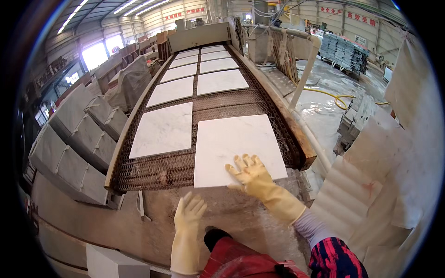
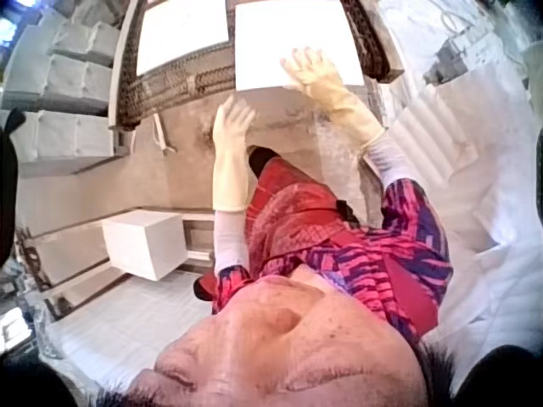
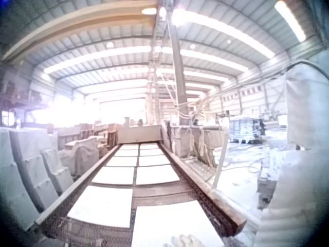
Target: The person repeatedly picks up white square tiles from a stack and places them onto a moving conveyor belt. The person wears gloves and a red apron while performing this repetitive task in a factory setting.
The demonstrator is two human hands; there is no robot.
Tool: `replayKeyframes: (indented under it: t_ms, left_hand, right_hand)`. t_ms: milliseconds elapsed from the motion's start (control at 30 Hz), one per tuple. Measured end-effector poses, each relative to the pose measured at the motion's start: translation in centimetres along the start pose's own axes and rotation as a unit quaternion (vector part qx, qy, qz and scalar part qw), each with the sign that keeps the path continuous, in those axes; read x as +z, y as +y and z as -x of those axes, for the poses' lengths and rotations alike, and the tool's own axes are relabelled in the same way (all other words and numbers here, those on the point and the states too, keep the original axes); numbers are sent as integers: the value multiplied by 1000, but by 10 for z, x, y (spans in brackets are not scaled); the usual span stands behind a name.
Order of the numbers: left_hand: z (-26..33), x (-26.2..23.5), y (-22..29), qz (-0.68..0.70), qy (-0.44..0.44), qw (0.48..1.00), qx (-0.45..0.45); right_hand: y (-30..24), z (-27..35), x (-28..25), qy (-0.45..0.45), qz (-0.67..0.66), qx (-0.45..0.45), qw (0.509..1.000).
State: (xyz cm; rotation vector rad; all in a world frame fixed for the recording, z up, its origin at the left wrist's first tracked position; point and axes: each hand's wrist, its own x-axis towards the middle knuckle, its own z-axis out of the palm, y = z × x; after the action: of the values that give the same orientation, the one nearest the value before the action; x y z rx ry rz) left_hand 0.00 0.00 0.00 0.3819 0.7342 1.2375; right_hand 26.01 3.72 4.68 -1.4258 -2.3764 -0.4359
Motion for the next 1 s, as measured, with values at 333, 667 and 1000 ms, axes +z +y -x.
replayKeyframes:
  t_ms: [333,667,1000]
  left_hand:
    - [139,-237,-87,73,204,974,-70]
    - [198,-213,-97,78,316,945,-19]
    - [205,-201,-94,91,304,948,17]
  right_hand:
    - [65,-70,18,-120,54,19,991]
    - [112,-108,61,-54,74,-44,995]
    - [133,-119,73,35,-6,-100,994]
